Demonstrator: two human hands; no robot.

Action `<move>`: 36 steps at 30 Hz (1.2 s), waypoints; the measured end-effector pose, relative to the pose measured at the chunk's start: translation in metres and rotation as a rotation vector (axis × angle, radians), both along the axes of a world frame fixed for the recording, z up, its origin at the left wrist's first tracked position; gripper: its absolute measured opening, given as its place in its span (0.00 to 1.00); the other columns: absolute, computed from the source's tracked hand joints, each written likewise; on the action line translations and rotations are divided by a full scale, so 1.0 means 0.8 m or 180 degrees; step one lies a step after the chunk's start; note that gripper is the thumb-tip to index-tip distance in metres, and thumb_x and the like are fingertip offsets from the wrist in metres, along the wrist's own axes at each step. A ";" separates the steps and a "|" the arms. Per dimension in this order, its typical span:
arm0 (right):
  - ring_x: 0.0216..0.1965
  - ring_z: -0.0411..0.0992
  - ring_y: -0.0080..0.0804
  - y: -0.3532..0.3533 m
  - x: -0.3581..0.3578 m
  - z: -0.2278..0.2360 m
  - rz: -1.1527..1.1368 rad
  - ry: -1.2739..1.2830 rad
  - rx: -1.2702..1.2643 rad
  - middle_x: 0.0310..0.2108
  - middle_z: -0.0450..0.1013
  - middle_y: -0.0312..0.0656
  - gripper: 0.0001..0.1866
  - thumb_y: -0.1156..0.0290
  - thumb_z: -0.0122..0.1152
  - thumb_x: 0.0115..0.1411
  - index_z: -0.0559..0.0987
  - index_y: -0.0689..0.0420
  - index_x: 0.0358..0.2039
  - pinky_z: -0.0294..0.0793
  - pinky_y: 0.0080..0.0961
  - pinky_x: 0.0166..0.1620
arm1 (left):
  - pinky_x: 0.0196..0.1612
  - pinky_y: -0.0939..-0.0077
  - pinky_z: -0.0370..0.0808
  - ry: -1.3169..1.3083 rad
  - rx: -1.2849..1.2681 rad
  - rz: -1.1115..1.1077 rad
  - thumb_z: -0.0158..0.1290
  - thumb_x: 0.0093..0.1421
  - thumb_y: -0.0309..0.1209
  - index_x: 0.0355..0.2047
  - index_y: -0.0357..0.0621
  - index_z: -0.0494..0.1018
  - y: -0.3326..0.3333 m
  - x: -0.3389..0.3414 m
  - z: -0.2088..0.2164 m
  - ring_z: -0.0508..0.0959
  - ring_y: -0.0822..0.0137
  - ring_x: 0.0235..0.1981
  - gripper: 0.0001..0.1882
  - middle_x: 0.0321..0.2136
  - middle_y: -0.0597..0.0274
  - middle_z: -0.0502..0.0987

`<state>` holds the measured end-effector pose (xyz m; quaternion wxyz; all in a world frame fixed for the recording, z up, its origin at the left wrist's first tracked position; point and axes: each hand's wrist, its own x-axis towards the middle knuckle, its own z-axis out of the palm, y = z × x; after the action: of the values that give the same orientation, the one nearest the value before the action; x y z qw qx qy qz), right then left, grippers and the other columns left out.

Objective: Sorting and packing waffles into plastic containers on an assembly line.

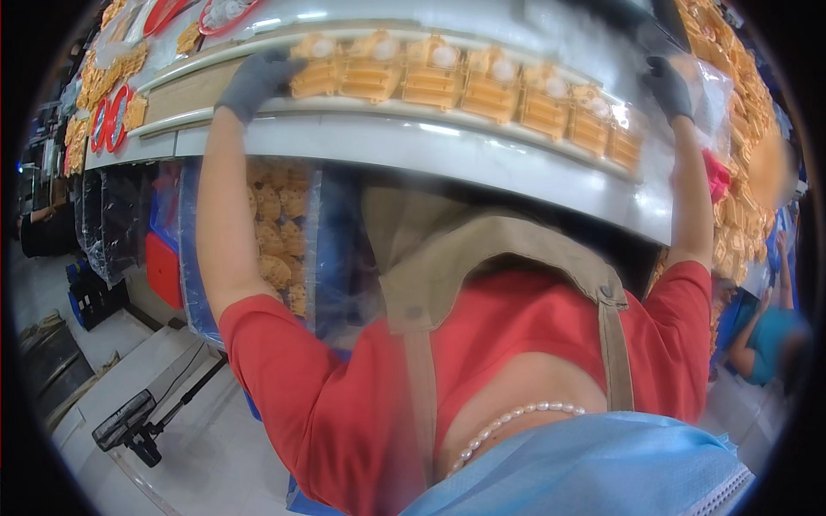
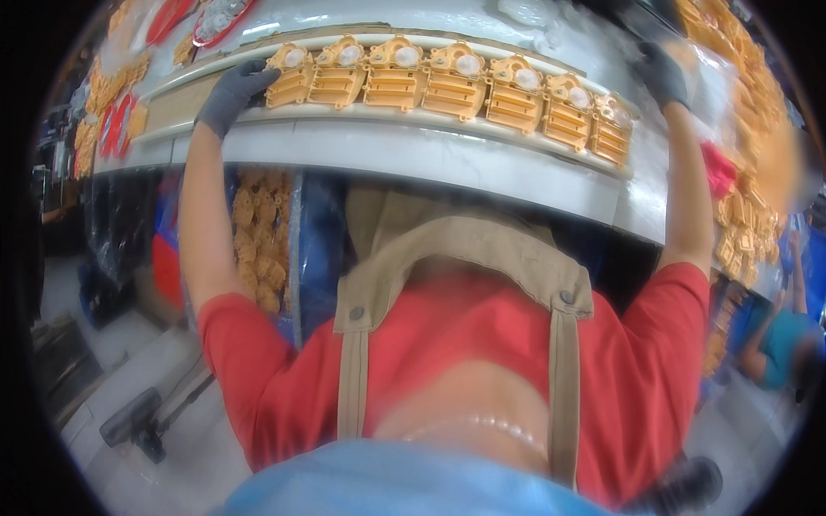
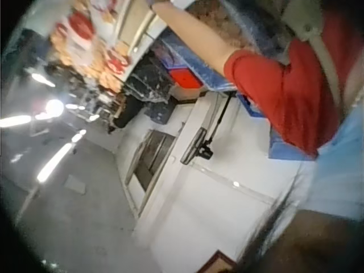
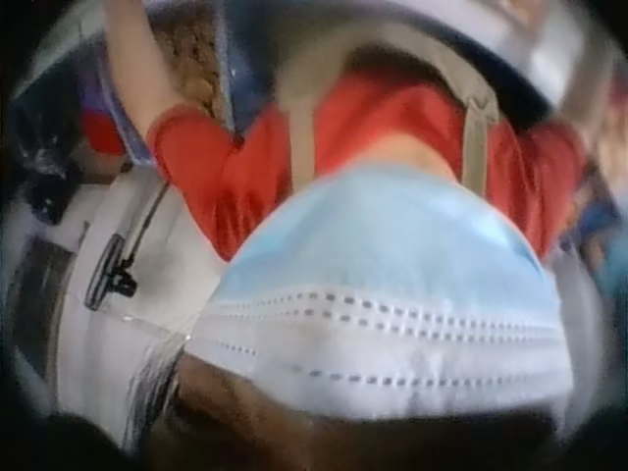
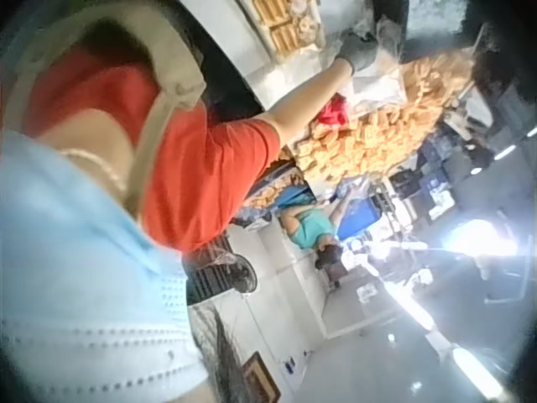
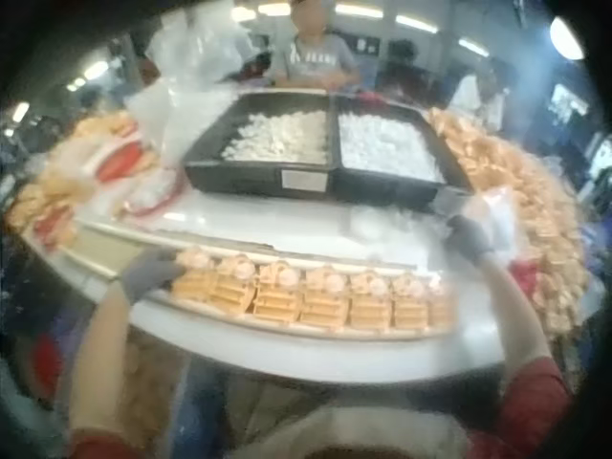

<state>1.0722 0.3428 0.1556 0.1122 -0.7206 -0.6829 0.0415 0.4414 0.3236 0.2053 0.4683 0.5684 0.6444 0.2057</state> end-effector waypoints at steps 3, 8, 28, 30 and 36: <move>0.33 0.72 0.32 0.015 0.010 0.011 -0.0060 -0.0019 0.0067 0.35 0.73 0.44 0.20 0.61 0.57 0.49 0.73 0.56 0.43 0.68 0.25 0.40 | 0.32 0.81 0.70 -0.0037 0.0031 -0.0025 0.55 0.50 0.39 0.40 0.34 0.70 0.021 0.010 -0.012 0.72 0.74 0.27 0.22 0.28 0.63 0.73; 0.35 0.70 0.28 0.034 -0.055 0.060 0.0773 0.0768 0.0935 0.34 0.73 0.41 0.16 0.61 0.49 0.58 0.74 0.57 0.42 0.67 0.22 0.39 | 0.27 0.83 0.67 -0.0200 0.0042 -0.0065 0.55 0.50 0.37 0.37 0.37 0.72 0.065 0.065 -0.012 0.68 0.77 0.22 0.18 0.24 0.66 0.72; 0.29 0.72 0.43 0.148 -0.274 0.073 0.2294 0.0887 -0.0848 0.25 0.74 0.49 0.12 0.64 0.52 0.45 0.79 0.57 0.27 0.70 0.32 0.36 | 0.30 0.85 0.66 0.0131 0.0000 -0.0181 0.55 0.51 0.39 0.41 0.41 0.71 0.129 0.188 -0.048 0.69 0.78 0.26 0.20 0.27 0.68 0.73; 0.30 0.72 0.44 0.169 -0.261 0.067 0.2327 0.0724 -0.0844 0.26 0.74 0.49 0.12 0.64 0.52 0.45 0.79 0.57 0.27 0.70 0.33 0.37 | 0.30 0.85 0.66 0.0144 0.0018 -0.0189 0.54 0.51 0.39 0.41 0.41 0.71 0.143 0.207 -0.052 0.68 0.78 0.26 0.20 0.27 0.68 0.73; 0.32 0.71 0.47 0.220 -0.205 0.040 0.2397 0.0654 -0.0623 0.27 0.73 0.50 0.14 0.61 0.53 0.46 0.78 0.56 0.28 0.69 0.34 0.37 | 0.29 0.85 0.65 0.0294 0.0092 -0.0231 0.54 0.51 0.40 0.41 0.42 0.71 0.195 0.268 -0.069 0.67 0.78 0.25 0.20 0.26 0.68 0.72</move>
<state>0.9082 0.5189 0.1875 0.0876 -0.4193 -0.8773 0.2164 0.6561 0.4795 0.1503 0.4369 0.6070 0.6413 0.1714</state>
